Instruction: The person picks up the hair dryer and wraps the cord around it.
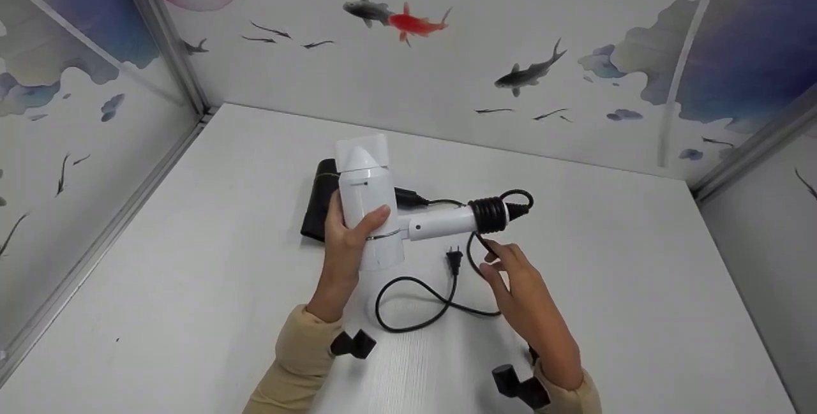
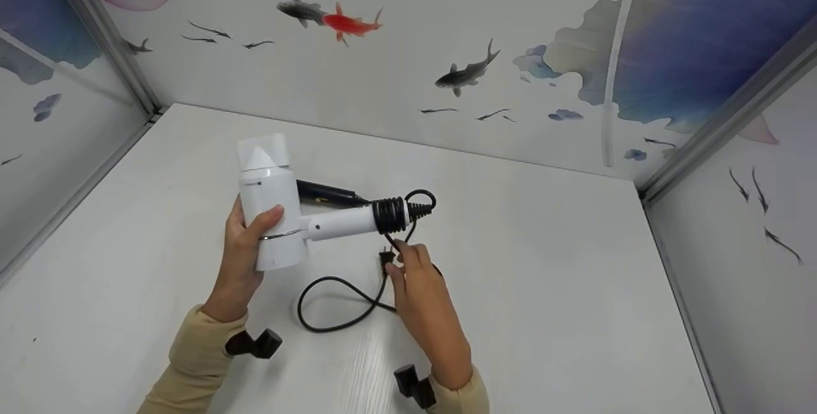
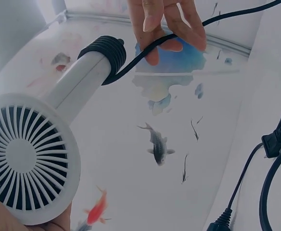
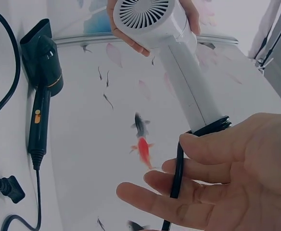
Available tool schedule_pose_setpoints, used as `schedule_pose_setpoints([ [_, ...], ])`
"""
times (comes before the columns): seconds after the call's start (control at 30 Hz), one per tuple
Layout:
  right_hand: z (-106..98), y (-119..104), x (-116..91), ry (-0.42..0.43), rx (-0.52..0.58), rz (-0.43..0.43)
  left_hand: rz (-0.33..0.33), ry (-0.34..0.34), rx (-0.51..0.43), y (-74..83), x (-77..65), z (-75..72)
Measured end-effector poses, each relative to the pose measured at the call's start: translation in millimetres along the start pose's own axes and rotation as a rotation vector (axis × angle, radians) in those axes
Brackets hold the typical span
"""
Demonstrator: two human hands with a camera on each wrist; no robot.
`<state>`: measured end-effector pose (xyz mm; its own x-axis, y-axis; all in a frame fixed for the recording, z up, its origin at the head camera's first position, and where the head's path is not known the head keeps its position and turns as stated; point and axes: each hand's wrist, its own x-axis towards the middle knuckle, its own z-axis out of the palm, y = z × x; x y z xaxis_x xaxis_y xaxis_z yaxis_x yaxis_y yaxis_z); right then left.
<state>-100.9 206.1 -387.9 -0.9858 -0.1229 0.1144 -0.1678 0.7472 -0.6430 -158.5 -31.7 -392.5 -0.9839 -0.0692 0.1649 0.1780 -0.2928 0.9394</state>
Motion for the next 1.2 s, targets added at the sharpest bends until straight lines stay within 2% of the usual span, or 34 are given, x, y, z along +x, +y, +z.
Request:
schedule_pose_setpoints([
  [0.2,-0.9,-1.2,-1.3,0.004,-0.005,0.047,0.012,0.02,-0.006,-0.9,0.2,-1.2],
  [0.5,-1.5,-0.9,-4.9,0.122,-0.101,-0.031,0.038,0.024,-0.017,0.6,-0.2,-4.2],
  [0.73,-0.4,-3.5,-4.4,0.11,-0.084,-0.037,0.064,0.085,-0.057,1.0,1.9,-7.4],
  [0.83,1.3,-3.4,-4.8,0.123,-0.112,-0.096,0.067,0.102,-0.062,1.7,2.8,-8.9],
  [0.93,2.4,-2.5,-4.9,0.179,-0.128,-0.209,0.073,0.111,-0.055,2.0,3.7,-10.2],
  [1.07,2.9,-1.5,-3.9,0.307,-0.137,-0.374,0.081,0.106,-0.03,1.9,3.8,-10.5],
  [1.2,2.1,-2.5,-1.9,0.447,-0.129,-0.457,0.079,0.078,0.016,2.4,2.9,-9.5],
])
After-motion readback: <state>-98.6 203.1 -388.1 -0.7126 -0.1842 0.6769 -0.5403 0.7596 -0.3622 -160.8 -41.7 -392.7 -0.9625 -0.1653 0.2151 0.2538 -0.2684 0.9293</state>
